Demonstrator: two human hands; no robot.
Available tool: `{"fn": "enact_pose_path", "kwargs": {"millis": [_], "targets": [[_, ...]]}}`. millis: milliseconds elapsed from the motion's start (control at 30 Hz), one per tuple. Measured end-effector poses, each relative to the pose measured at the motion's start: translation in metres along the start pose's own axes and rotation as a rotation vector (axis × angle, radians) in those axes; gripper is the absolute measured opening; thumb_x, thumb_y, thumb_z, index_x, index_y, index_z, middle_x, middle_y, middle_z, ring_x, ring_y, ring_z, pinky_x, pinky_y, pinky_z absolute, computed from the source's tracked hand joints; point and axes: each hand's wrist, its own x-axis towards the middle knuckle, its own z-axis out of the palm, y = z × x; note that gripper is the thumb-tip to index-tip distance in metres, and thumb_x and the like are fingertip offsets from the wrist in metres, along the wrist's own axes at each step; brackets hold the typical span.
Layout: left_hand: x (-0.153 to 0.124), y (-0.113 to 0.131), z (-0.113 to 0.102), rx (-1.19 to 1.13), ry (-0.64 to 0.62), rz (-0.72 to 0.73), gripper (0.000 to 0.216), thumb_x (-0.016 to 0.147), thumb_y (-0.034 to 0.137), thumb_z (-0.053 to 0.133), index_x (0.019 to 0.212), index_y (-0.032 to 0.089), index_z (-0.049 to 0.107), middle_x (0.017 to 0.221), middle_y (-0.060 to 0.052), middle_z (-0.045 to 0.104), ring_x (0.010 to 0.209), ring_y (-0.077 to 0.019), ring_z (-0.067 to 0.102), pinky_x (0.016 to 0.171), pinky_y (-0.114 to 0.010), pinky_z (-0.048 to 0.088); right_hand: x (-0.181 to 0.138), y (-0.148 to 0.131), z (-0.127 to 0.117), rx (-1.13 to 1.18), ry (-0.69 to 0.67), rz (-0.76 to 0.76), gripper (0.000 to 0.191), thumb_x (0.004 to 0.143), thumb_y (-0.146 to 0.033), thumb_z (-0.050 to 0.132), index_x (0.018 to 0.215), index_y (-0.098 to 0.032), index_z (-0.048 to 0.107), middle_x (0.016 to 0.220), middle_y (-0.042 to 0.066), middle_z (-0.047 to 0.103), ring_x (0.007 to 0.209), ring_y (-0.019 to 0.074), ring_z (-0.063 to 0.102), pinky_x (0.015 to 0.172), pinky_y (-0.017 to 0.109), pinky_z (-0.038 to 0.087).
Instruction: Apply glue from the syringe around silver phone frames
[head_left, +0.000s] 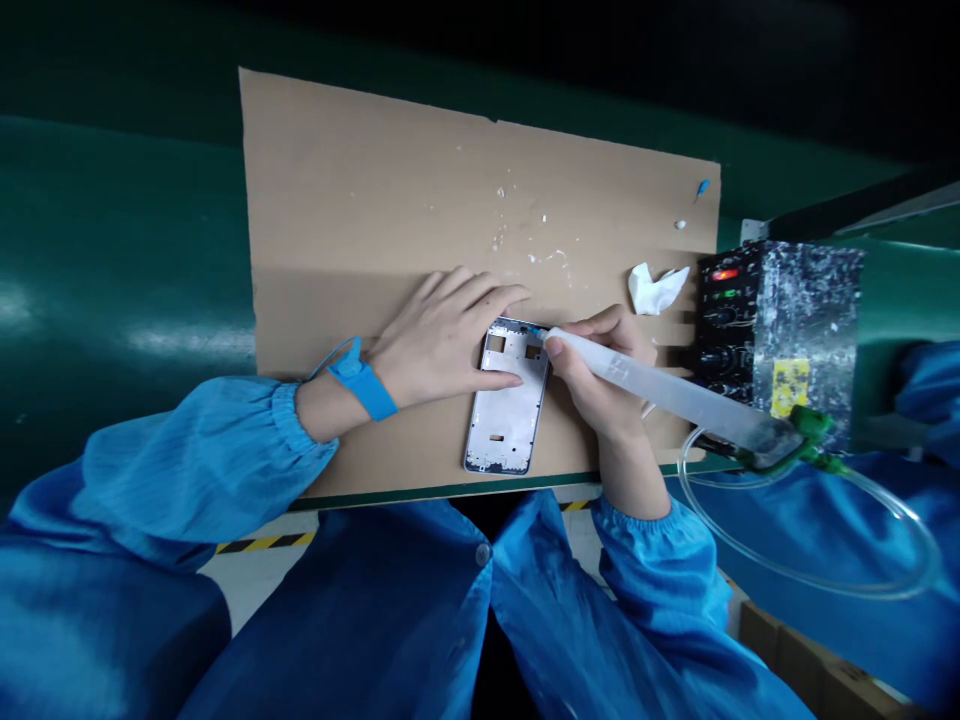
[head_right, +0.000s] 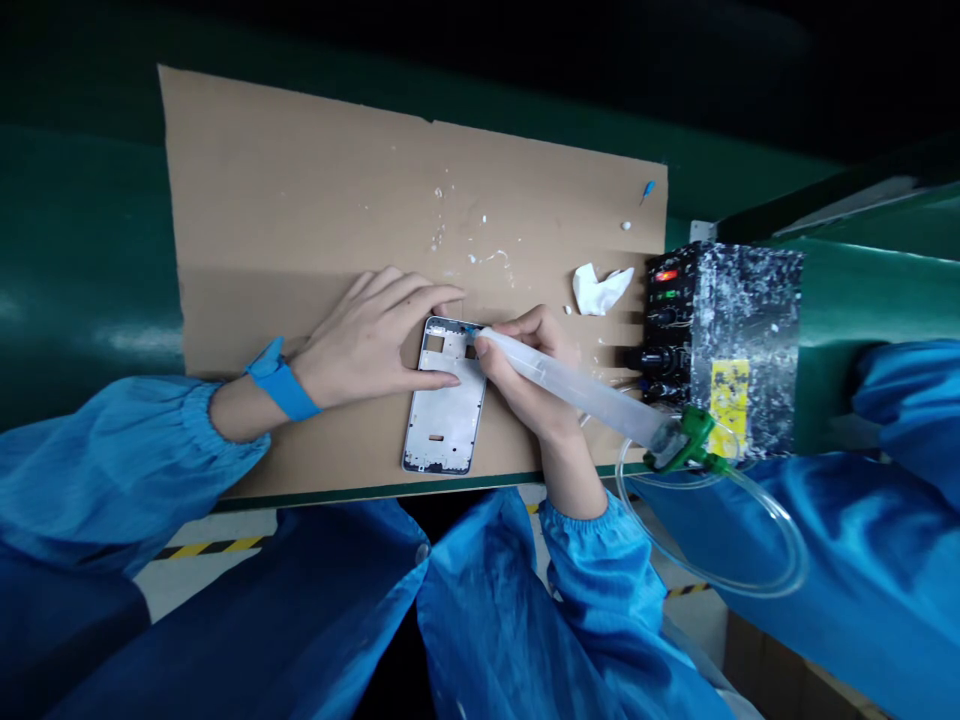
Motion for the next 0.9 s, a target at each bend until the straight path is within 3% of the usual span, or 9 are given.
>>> {"fn": "enact_pose_path", "kwargs": {"millis": [633,900], "targets": [[0.0005,-0.0004,0.0001,-0.014,0.003,0.005,0.086,0.09,0.056,0.097,0.164,0.028,0.064,0.155,-0.014,0.073,0.141,-0.0413,0.063,0.122,-0.056,0.049,-0.0016,0.0025,-0.0007,0.007,0.007,-0.004,0.039,0.101,-0.06,0.092,0.095,-0.029,0.071,0.075,-0.001,0.072,0.058,0.0178,0.063,0.049,0.032,0.051],[0.0005,0.0005,-0.0012,-0.012,-0.003,0.003,0.085,0.091,0.055,0.097,0.164,0.027,0.064,0.156,-0.014,0.073,0.142,-0.0414,0.063,0.123,-0.056,0.049,-0.0021,0.0044,0.0004,0.049,0.001,-0.01,0.038,0.103,-0.059,0.093,0.097,-0.029,0.069,0.075,0.0,0.072,0.056,0.0181,0.063,0.047,0.032,0.048]]}}
